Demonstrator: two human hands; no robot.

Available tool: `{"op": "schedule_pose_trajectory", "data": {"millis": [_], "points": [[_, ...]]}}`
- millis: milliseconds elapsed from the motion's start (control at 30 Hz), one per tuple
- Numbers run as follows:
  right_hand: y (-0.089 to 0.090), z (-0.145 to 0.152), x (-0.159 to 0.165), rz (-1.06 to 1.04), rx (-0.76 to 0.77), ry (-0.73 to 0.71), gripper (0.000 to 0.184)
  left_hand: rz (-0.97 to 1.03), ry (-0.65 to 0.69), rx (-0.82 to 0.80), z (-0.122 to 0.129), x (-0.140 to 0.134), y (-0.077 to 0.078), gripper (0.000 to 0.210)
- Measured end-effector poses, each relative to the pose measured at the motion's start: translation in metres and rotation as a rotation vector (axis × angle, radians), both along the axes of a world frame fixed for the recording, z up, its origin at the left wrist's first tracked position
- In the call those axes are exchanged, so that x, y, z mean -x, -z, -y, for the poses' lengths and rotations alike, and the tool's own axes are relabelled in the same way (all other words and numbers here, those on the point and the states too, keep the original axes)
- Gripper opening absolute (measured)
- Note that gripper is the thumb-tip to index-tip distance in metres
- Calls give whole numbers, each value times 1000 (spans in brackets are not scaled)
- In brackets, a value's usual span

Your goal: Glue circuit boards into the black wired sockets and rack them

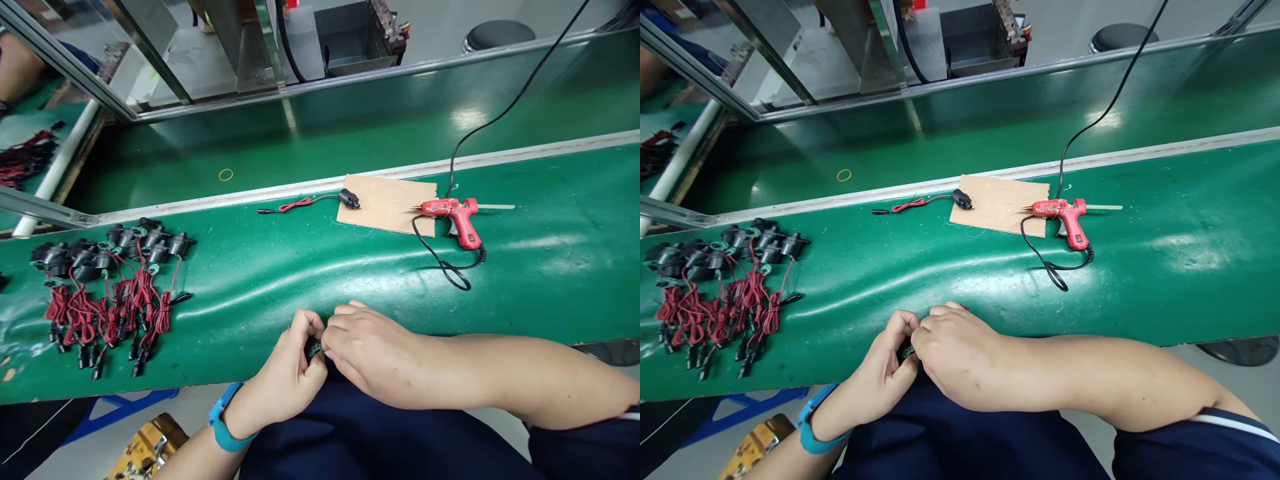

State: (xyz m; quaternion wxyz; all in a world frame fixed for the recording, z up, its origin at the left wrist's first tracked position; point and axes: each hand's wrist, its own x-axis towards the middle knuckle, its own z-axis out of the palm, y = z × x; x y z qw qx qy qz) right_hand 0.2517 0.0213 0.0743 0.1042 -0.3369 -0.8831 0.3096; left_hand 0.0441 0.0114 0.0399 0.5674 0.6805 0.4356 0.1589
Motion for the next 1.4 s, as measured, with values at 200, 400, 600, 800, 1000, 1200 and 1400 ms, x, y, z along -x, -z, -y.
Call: {"op": "schedule_pose_trajectory", "data": {"millis": [200, 400, 600, 800, 1000, 1200, 1400], "points": [[1, -5, 10, -102, 62, 1, 16, 76, 3, 32, -3, 5, 0, 24], [4, -1, 16, -85, 84, 21, 15, 111, 54, 88, 0, 13, -2, 27], [-4, 4, 9, -67, 116, 130, 10, 156, -3, 91, 5, 7, 1, 29], [-5, -5, -10, -279, 366, 387, 14, 142, -70, 14, 5, 1, -1, 29], [3, -7, -11, -313, 283, 404, 14, 27, -83, -114, 7, -1, -1, 36], [5, -18, -10, -359, 338, 383, 2, -109, -107, -365, 12, -1, 8, 48], [21, -22, -3, -216, 433, 118, 17, -184, -66, -626, 12, -1, 14, 56]]}}
